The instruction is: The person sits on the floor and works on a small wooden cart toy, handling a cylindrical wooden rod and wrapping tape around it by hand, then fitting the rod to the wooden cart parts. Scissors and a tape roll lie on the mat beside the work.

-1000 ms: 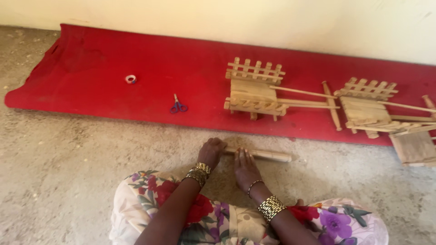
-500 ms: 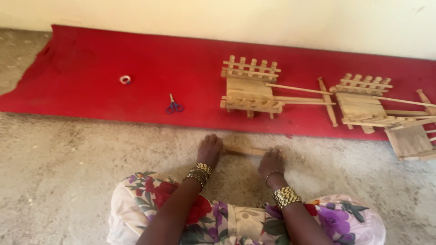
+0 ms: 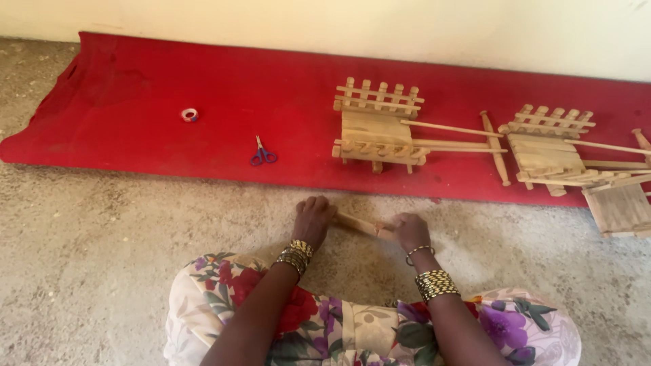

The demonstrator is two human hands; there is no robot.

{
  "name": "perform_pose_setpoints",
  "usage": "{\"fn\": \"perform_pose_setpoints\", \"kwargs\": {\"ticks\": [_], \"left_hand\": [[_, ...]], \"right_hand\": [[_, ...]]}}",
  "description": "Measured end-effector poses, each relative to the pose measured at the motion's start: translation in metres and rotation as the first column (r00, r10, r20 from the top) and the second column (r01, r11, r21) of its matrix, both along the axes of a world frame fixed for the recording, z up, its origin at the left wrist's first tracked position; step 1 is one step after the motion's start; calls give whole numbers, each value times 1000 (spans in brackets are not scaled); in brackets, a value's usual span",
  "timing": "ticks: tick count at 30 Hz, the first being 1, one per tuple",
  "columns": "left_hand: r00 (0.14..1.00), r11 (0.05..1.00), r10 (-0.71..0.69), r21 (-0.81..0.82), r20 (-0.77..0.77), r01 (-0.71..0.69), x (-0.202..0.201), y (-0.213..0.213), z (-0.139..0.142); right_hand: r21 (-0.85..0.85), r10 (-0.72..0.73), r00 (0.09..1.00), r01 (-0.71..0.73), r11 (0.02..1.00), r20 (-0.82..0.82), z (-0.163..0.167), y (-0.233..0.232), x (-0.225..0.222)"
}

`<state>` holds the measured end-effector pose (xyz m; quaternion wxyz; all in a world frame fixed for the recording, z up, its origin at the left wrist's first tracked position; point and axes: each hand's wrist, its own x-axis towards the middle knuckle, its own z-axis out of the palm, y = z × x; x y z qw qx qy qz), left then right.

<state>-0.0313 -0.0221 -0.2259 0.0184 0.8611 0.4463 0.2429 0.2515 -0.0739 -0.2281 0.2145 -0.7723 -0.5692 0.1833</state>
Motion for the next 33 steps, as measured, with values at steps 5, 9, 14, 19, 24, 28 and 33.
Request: {"fn": "perform_pose_setpoints", "kwargs": {"ticks": [5, 9, 14, 19, 24, 28, 33], "left_hand": [[990, 994, -55, -83, 132, 66, -1, -6, 7], [995, 993, -71, -92, 66, 77, 2, -5, 5], [993, 996, -76, -46, 95, 80, 0, -4, -4], [991, 983, -41, -171, 129, 63, 0, -3, -12], [975, 990, -10, -136, 220, 41, 3, -5, -12], [956, 993, -88, -45, 279, 105, 3, -7, -8], [969, 990, -123, -35, 213, 133, 12, -11, -11]], "right_hand": [[66, 5, 999, -2, 998, -54, -20, 6, -3], [-14, 210, 973, -213, 977, -97, -12, 3, -15], [-11, 218, 976, -217, 976, 23, 5, -4, -29], [338, -46, 999, 45, 940, -3, 21, -2, -26], [371, -191, 968, 120, 921, 160, 36, -7, -21], [496, -163, 970, 52, 867, 183, 36, -1, -29], [427, 146, 927, -293, 855, 345, 25, -2, -52]]}}
